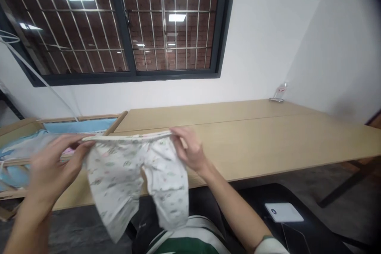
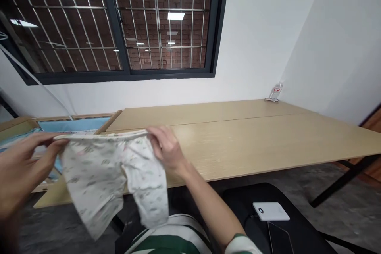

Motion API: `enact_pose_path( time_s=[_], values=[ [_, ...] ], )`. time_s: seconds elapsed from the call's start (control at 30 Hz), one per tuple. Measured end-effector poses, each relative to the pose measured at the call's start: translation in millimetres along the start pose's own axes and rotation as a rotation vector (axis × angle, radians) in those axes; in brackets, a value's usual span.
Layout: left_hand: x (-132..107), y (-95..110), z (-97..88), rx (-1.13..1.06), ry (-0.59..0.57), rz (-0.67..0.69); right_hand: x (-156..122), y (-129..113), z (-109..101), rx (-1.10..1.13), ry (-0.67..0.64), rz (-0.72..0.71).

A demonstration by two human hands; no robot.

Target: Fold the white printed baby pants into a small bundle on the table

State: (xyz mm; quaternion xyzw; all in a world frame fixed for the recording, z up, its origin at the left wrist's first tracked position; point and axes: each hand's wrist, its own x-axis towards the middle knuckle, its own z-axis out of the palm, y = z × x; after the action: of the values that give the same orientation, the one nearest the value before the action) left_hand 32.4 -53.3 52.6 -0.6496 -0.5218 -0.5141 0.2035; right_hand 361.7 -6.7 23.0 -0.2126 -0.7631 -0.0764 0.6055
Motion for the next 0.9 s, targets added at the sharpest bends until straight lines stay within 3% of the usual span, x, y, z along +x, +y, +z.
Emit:
enact_pose_path(
  time_s=[0.07,0.2,0.33,0.43,0.57,0.7,0.9],
  values=[
    [21,6,37.4,-0.084,-0.051,0.050,14,26,-14,-0.048,-0.027,0.074],
    [40,1,124.4,-0.221,-0.333,-0.027,15,93,-30,-0.078,-0.210,0.358],
    [25,-11,207.1,-0.109,-0.662,-0.134,-17,163,-23,-0.093,-0.473,0.635],
    [4,-17,248.4,-0.060,-0.781,-0.139,-46,198,-7,-0.186,-0.608,0.760],
    [-24,-16,271.0,0.027,-0.816,-0.122,-73,213,10,-0.256,-0.667,0.788],
    [-49,-11,270.2,0.059,-0.841,-0.030,-85,208,11,-0.319,-0.727,0.730],
    [-78,-11,274.9,0.052,-1.040,0.086,-89,195,9,-0.371,-0.961,0.636]
  ],
)
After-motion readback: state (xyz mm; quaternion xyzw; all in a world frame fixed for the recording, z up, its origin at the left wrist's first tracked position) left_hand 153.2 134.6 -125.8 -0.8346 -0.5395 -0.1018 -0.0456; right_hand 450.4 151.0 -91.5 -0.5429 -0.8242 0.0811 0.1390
